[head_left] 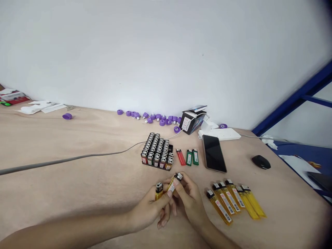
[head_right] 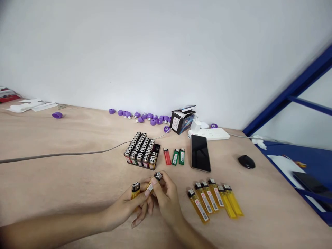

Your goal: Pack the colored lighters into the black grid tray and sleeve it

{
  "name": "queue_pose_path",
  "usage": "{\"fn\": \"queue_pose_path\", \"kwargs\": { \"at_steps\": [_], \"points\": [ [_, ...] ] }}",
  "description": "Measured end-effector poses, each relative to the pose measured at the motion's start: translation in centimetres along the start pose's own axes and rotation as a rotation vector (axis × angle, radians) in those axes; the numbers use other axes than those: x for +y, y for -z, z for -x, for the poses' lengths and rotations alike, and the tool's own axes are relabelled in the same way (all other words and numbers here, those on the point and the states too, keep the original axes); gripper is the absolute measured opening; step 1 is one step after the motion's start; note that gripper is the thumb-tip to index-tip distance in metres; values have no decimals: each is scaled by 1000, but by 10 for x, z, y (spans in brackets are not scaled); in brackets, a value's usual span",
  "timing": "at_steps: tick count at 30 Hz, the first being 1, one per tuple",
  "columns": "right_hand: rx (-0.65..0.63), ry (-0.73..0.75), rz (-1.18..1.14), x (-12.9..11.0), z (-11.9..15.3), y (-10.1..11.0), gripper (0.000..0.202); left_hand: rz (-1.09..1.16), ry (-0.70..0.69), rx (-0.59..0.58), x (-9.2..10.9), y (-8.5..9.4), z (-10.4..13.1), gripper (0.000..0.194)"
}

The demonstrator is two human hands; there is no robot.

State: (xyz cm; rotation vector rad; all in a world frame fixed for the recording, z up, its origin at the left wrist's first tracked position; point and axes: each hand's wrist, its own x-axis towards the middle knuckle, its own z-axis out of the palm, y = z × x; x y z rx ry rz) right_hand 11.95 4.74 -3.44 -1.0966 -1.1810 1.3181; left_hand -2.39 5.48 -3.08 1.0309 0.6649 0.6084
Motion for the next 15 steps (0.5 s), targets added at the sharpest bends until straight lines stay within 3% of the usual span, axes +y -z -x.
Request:
{"fn": "queue_pose_path", "kwargs": {
  "at_steps": [5,10,15],
  "points": [
    [22,-26,51,4,-1,3,40,-56,-1,-96,-2,5,-1,54],
    [45,27,114,-1,-3,4,41,-2,39,-66,-3,7,-3,53],
    [92,-48,-134,7,-7,8,37,207,194,-7,10,12,-2,47]
  ]
}}
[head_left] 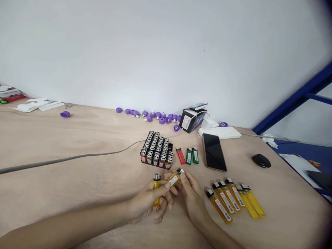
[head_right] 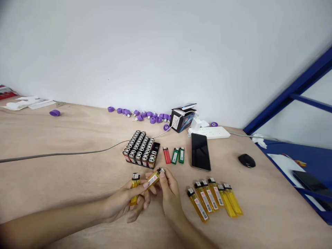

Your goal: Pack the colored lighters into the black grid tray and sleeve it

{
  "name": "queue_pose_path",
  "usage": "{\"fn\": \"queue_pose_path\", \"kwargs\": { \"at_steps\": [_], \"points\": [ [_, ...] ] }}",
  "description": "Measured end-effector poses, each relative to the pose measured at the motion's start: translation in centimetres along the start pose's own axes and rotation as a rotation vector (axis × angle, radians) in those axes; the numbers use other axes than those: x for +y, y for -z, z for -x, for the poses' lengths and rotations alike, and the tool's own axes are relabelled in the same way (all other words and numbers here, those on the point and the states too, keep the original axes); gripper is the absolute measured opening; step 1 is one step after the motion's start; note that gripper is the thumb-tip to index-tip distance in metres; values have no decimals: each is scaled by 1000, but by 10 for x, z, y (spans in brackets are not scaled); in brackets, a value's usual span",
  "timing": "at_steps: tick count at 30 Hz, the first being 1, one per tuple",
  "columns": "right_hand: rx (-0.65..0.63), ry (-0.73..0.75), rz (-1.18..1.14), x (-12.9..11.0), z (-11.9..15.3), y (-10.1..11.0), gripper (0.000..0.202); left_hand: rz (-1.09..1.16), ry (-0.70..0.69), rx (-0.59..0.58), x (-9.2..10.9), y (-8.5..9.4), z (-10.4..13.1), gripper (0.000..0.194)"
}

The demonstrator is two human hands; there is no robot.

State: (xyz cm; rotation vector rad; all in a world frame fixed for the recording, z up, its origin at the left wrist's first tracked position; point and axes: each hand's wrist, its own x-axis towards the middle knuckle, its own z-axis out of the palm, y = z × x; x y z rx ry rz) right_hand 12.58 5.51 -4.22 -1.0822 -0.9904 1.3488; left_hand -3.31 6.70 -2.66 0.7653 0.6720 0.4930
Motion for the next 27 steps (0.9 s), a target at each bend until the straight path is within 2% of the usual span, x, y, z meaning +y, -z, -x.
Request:
{"fn": "queue_pose_path", "kwargs": {
  "at_steps": [2,4,6,8,12,15,20,24,27],
  "points": [
    [116,-12,-130,4,-1,1,36,85,81,-36,7,3,2,44],
    [203,-7,-211,4,-1,0,33,171,118,-129,11,7,3,45],
    [209,-4,-241,2,0,-3,31,242,105,-238,13,11,3,56],
    [170,1,-233,-2,1,-6,30,276,73,-277,13,12,2,63],
    [113,-64,-205,-4,2,-7,35,184,29,-174,6,10,-1,47],
    [39,-118,-94,-3,1,-4,35,45,-107,-105,-2,7,-3,40],
    [-181,-11,203,-6,-3,0,30,-74,-274,-75,-8,5,-7,36],
    [-168,-11,318,-10,-7,0,29,-68,-274,-115,-8,8,-8,34],
    [-146,-60,243,-12,-6,-1,33,-39,-219,-137,-7,9,-8,31]
  ]
}}
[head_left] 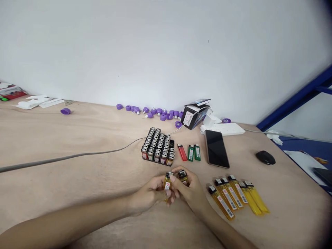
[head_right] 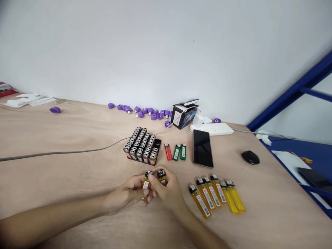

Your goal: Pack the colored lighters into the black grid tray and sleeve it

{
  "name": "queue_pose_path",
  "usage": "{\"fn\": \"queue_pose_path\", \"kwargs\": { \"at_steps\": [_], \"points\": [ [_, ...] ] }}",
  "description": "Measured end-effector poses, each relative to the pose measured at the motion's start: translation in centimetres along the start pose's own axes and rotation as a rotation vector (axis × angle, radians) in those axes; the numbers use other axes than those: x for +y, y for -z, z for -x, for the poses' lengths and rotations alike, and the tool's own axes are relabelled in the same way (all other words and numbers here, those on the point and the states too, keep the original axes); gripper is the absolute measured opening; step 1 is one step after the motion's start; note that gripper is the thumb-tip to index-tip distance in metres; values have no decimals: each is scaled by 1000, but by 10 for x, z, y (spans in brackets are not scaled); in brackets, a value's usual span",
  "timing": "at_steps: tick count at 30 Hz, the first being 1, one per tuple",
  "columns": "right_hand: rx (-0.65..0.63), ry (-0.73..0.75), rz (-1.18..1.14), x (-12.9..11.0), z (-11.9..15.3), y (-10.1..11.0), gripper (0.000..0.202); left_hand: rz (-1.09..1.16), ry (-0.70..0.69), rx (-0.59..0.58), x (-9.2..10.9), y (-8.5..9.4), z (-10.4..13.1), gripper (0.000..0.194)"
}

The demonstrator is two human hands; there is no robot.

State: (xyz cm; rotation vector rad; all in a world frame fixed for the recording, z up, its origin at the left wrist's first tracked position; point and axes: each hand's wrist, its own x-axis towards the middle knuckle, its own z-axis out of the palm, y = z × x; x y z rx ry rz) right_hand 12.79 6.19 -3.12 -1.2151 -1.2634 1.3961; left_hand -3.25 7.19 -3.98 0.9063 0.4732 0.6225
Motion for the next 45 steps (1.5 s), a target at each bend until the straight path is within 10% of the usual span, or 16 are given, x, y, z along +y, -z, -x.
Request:
{"fn": "queue_pose_path", "kwargs": {
  "at_steps": [14,18,24,30,45],
  "points": [
    [231,205,173,-23,-4,12,29,-259,-14,21,1,-7,3,41],
    [337,285,166,-50,-30,38,30,-917,-379,159,13,-3,8,19],
    [218,333,529,-60,-79,65,31,-1749,-1079,147,35,16,3,46],
    [133,346,685,-39,-93,58,27,-2066,-760,162,34,28,-6,71],
    [-161,510,965,-44,-78,48,26,-2126,-800,219,27,29,-10,58]
  ]
}}
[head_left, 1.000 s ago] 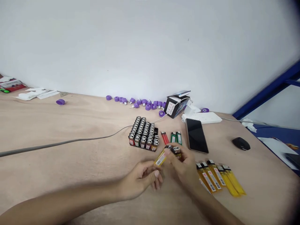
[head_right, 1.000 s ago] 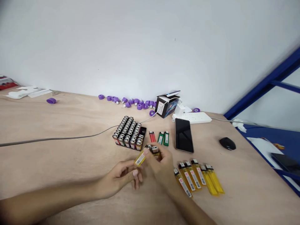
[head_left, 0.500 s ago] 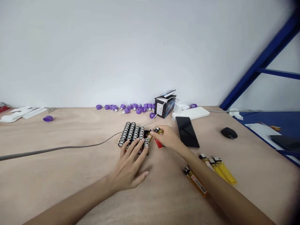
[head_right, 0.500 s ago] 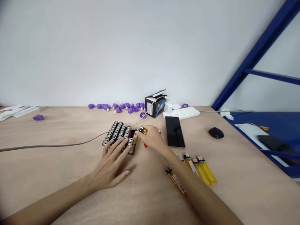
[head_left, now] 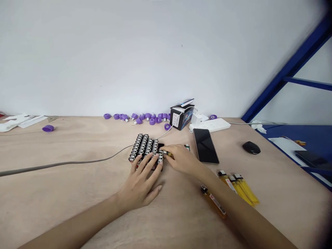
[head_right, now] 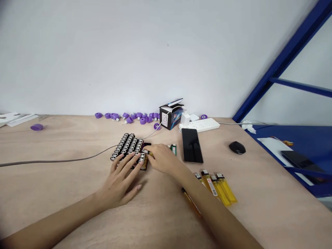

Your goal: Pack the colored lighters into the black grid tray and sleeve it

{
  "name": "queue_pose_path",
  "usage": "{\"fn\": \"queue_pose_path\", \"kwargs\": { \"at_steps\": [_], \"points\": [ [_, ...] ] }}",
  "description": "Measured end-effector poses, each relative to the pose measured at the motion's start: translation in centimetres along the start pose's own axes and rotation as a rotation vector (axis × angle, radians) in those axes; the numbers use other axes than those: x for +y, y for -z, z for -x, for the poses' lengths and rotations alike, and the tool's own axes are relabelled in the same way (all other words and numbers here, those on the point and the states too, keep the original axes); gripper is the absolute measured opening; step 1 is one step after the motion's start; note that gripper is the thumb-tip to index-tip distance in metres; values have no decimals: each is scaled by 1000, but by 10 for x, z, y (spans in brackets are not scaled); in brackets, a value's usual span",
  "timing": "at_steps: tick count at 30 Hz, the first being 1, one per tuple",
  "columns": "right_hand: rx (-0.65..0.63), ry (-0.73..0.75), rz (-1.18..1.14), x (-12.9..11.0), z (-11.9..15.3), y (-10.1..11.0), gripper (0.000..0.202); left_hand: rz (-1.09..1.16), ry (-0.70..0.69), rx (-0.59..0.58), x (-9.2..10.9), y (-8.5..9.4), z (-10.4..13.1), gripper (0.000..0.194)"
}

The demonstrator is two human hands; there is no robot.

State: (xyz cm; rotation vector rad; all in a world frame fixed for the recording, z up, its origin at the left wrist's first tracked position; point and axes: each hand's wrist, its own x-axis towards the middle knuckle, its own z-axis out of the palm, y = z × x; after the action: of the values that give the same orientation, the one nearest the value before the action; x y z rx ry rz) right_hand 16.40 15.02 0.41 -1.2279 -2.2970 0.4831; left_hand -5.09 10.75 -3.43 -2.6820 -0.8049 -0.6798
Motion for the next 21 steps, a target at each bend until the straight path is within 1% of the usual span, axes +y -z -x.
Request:
{"fn": "queue_pose_path", "kwargs": {
  "at_steps": [2,4,6,9,11,14,16,19,21],
  "points": [
    [-44,35,14,2,1,-1,35,-2,-1,9,0,0,-1,57],
    [-53,32,-2,4,1,0,39,-7,-2,14,-1,0,-1,55],
    [-22,-2,-60,4,1,2,37,-14,-1,8,-1,0,-2,54],
    [63,-83,-196,4,0,8,30,-22,-5,-10,0,0,0,53],
    [83,-141,-330,3,0,10,30,-20,-2,-12,0,-1,1,53],
    [62,-216,-638,5,-1,10,37,-22,13,-3,-1,-1,0,53],
    [66,-273,-813,7,-3,7,38,-34,10,-15,-4,0,-3,54],
    [93,-356,-965,10,-5,3,35,-57,4,-26,-7,3,-9,59],
    [110,-405,-1068,11,-6,3,36,-73,-1,-31,-9,3,-13,64]
  ]
}}
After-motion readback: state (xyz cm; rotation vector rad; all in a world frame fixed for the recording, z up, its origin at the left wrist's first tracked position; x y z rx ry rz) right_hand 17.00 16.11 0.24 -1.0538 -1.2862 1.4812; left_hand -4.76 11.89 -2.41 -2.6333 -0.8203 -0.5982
